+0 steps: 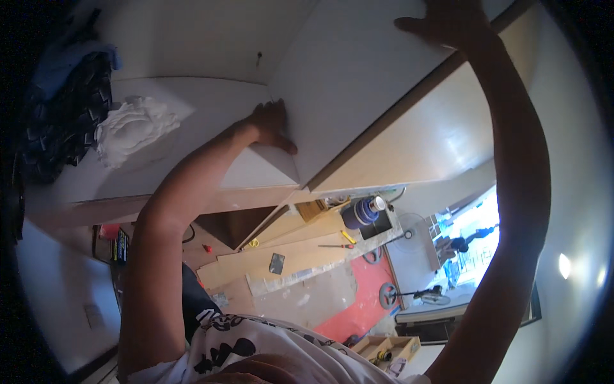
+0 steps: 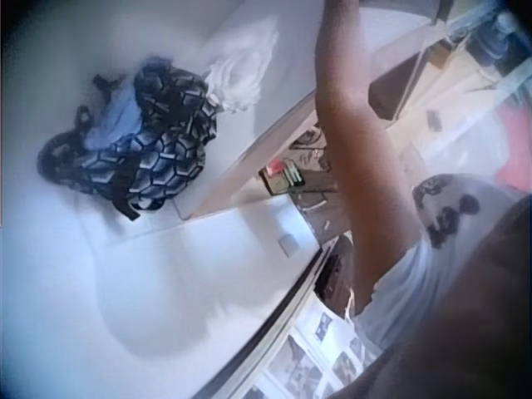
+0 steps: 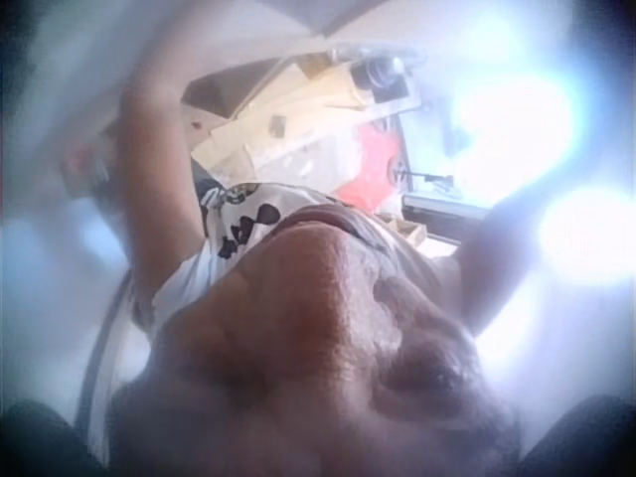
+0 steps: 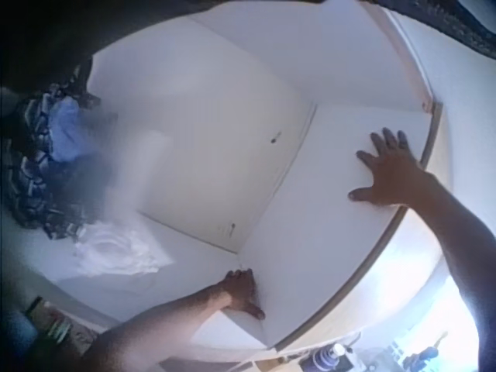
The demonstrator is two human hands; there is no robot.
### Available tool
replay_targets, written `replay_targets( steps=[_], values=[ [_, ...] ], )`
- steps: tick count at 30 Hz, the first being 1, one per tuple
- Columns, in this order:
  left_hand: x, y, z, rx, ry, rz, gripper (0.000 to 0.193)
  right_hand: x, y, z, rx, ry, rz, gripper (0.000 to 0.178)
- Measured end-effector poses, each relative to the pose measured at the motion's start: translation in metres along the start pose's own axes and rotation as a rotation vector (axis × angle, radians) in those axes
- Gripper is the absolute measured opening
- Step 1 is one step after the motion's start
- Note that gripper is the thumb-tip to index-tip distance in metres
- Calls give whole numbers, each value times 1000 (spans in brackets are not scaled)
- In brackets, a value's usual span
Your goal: The person places a white board into a cabinet, then kneels on the floor and uses a hand saw to cut the board along a marked line. After cutting, the person stands and carries the cut board across the room.
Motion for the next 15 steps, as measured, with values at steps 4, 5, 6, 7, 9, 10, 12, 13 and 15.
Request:
replay_targets(
  steps=[4, 5, 6, 7, 9, 10, 12, 13, 15],
  values=[
    [2, 1, -4, -29, -14, 65, 126, -14, -5, 38, 16, 4, -48, 91],
    [-7, 4, -2, -13, -37, 82, 126, -28, -28, 53, -141, 97, -28, 89],
    [-12, 3, -1, -34, -53, 80, 127, -50, -65, 73, -300, 192, -4, 88],
    [-10, -3, 0, -51, -59, 80, 127, -54, -64, 77, -302, 188, -14, 87],
    [-3, -1, -3, -22, -48, 92, 131, -26, -29, 69, -157, 73, -41, 85],
    [0, 1, -7, 5, -25, 86, 133, -10, -8, 62, -2, -40, -62, 84],
    [-1, 2, -7, 55, -4, 66, 139, -8, -8, 76, -5, -78, -68, 83],
    [2, -1, -4, 46, -9, 88, 139, -5, -6, 79, -30, -81, -57, 83],
    [-6, 2, -4, 82, -13, 65, 139, -6, -18, 86, -119, -65, -47, 83]
  ],
)
Point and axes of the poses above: each hand's wrist, its own z-axis towards the middle knuckle, its own y-axis out of the back of the hand, x = y × z, the point moved 2 cm from there along z, towards the middle knuckle, and after that the axes turned 1 degree about x, right-handed, at the moved point
